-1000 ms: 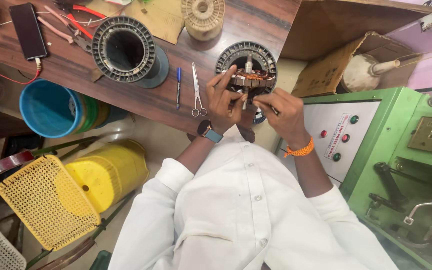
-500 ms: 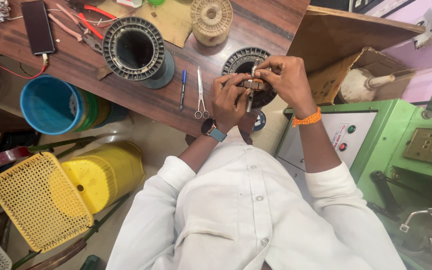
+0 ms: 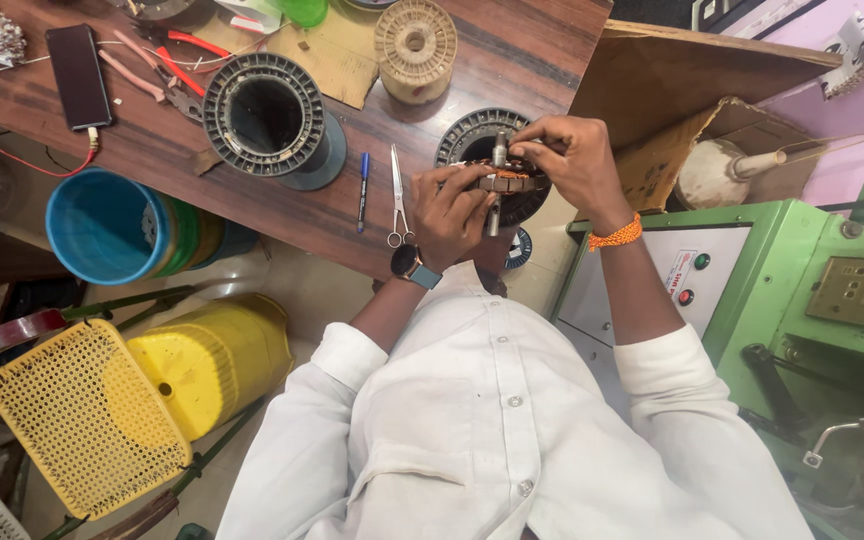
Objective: The person works on an electric motor armature at a workbench, holding the rotor and fitting copper winding components onto it by hand, turning the armature to reach different sides. Near the end they pick up a green-handled screwdriver and work on the armature with it.
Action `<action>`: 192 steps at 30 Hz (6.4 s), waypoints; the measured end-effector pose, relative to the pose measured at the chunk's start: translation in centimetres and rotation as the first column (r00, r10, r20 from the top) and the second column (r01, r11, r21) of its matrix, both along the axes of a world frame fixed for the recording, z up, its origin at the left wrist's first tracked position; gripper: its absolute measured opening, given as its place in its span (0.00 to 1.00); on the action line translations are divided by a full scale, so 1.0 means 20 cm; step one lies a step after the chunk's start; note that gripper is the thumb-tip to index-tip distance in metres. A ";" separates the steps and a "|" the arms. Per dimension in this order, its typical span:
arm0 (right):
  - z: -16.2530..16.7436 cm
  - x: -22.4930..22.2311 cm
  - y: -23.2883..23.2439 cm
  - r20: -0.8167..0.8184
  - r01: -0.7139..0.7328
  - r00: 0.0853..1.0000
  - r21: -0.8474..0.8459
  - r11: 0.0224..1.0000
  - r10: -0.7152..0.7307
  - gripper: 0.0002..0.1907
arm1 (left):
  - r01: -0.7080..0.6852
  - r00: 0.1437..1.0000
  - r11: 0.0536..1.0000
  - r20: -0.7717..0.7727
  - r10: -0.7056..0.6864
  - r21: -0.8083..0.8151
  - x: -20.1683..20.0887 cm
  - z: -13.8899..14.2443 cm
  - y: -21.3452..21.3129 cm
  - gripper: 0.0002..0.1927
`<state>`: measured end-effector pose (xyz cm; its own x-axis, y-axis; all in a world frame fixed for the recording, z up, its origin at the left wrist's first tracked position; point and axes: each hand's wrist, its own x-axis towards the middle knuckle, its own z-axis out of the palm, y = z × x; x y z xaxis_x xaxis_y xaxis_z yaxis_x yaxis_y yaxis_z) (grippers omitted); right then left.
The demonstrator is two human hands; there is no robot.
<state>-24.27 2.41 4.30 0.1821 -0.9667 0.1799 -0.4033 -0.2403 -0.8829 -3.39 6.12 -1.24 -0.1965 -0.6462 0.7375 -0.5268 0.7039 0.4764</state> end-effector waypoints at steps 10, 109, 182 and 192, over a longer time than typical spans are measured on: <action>0.03 0.04 -0.12 0.040 -0.120 0.992 0.078 0.990 0.117 0.03 | 0.009 0.998 1.000 0.054 -0.008 -0.003 0.00 -0.01 0.01 0.08; 0.01 0.10 0.38 -0.073 0.296 0.954 0.106 0.949 -0.290 0.04 | 0.298 0.921 0.952 0.243 -0.305 0.066 0.16 0.01 -0.18 0.21; -0.16 0.16 0.51 -0.144 0.103 0.980 -0.233 0.967 -0.139 0.05 | 0.214 0.968 0.958 0.173 -0.182 -0.189 0.09 -0.11 -0.02 0.24; 0.05 0.16 0.35 -0.157 0.126 0.972 -0.279 0.952 -0.175 0.05 | 0.084 0.981 0.983 -0.188 -0.052 0.165 0.00 -0.10 0.05 0.09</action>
<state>-20.97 9.43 5.25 0.0907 -0.9069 0.4114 -0.5978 -0.3800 -0.7058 -3.30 7.08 -3.33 -0.1170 -0.7555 0.6446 -0.3733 0.6349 0.6764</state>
